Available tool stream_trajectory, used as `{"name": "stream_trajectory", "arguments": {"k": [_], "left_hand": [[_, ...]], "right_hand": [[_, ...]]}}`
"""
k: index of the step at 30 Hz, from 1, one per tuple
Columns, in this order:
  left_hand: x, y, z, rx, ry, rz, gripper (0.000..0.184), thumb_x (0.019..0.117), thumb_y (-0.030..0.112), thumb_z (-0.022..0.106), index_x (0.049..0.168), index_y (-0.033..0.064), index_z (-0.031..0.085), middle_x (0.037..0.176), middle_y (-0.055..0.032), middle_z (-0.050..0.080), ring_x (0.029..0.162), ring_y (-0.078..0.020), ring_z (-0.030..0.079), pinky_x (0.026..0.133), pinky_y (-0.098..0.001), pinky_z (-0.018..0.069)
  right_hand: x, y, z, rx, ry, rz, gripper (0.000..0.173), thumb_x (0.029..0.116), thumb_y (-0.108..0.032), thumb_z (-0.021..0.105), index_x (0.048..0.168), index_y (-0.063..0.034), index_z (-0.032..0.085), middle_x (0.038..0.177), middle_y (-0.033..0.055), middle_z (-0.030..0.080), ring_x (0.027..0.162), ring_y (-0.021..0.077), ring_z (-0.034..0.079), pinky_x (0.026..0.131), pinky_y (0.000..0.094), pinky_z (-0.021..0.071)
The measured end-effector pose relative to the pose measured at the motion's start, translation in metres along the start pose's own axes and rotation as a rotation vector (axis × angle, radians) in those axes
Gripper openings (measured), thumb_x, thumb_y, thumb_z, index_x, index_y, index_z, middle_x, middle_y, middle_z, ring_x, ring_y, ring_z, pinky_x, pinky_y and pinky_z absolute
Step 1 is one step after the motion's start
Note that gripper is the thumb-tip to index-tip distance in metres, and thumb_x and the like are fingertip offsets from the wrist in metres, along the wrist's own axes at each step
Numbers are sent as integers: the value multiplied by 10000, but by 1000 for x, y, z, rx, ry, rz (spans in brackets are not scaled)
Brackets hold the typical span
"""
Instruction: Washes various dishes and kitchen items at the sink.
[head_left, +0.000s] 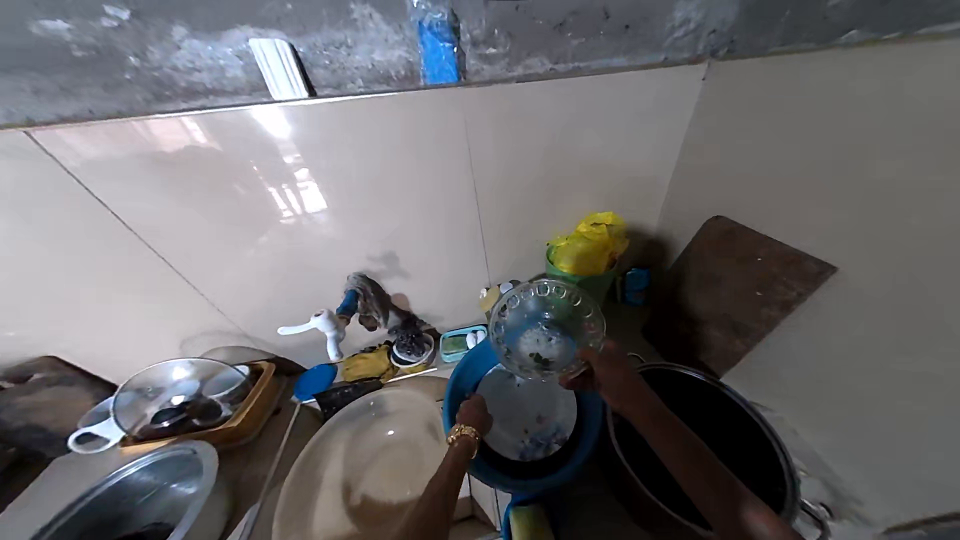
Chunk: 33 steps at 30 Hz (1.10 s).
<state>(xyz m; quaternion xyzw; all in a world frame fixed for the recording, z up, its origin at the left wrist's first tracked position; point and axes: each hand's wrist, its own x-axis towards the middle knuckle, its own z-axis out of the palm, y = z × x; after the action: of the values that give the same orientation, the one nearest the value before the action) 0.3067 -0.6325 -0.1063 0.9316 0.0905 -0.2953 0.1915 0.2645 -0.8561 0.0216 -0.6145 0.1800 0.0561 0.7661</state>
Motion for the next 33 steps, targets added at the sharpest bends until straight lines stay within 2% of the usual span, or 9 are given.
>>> {"name": "stream_trajectory", "arguments": {"k": [4, 7, 14, 17, 20, 24, 27, 30, 33], "left_hand": [[8, -3, -2, -93, 75, -67, 553, 978, 160, 631, 1433, -99, 454, 1477, -311, 472, 1392, -423, 468, 1133, -543, 400], [21, -11, 5, -213, 104, -92, 567, 986, 190, 644, 1442, -88, 455, 1468, -312, 484, 1386, -410, 482, 1135, -529, 403], [30, -26, 9, -363, 102, -7, 480, 965, 108, 656, 1385, -86, 526, 1420, -312, 527, 1362, -414, 498, 1135, -535, 398], [26, -27, 2, -421, 136, 63, 470, 967, 100, 667, 1373, -97, 533, 1392, -315, 549, 1334, -417, 522, 1128, -530, 405], [11, -24, -22, -598, 151, 115, 426, 971, 43, 655, 1350, -110, 534, 1326, -313, 584, 1231, -393, 596, 1057, -504, 478], [-15, -29, -66, -762, 204, 121, 385, 996, 26, 615, 1350, -85, 512, 1153, -282, 625, 942, -321, 649, 843, -454, 552], [-34, -38, -97, -789, 253, 102, 369, 1017, 19, 580, 1365, -75, 502, 1173, -289, 619, 938, -331, 657, 834, -461, 561], [-50, -52, -116, -787, 307, 79, 358, 1018, 11, 566, 1361, -70, 505, 1153, -283, 619, 911, -317, 653, 815, -449, 562], [-58, -73, -126, -778, 355, 72, 329, 1010, -1, 573, 1325, -83, 528, 1121, -281, 623, 882, -307, 655, 794, -445, 569]], "right_hand": [[2, -1, -7, -11, -6, 7, 402, 1088, -55, 448, 1476, -27, 349, 1017, 208, 641, 693, 252, 715, 603, 370, 623], [4, 0, -11, 8, -6, -6, 366, 1083, -40, 448, 1440, -15, 368, 1004, 207, 642, 695, 260, 716, 601, 381, 627], [2, -6, -16, -18, 23, 0, 384, 1082, -39, 453, 1451, -4, 352, 1018, 206, 633, 710, 246, 712, 609, 363, 617], [-1, -12, -16, -49, 56, -8, 344, 1080, -45, 459, 1412, 19, 397, 1024, 206, 634, 719, 242, 708, 623, 365, 616], [-4, -17, -19, -64, 29, -61, 332, 1084, -69, 451, 1410, -13, 418, 1035, 175, 640, 740, 224, 704, 632, 361, 613], [-6, -35, -16, -35, 63, -47, 326, 1074, -68, 473, 1395, -28, 430, 1026, 173, 638, 730, 231, 696, 620, 366, 608], [-4, -42, -17, -14, 54, -75, 326, 1055, -47, 490, 1377, -26, 443, 995, 163, 651, 712, 221, 710, 612, 353, 622], [1, -43, -18, -3, 22, -71, 382, 1049, -32, 485, 1424, -41, 414, 1067, 175, 629, 777, 237, 711, 645, 370, 625], [5, -37, -16, -21, 48, -70, 368, 1048, -35, 493, 1410, -28, 425, 1034, 180, 642, 737, 233, 715, 618, 366, 625]]}}
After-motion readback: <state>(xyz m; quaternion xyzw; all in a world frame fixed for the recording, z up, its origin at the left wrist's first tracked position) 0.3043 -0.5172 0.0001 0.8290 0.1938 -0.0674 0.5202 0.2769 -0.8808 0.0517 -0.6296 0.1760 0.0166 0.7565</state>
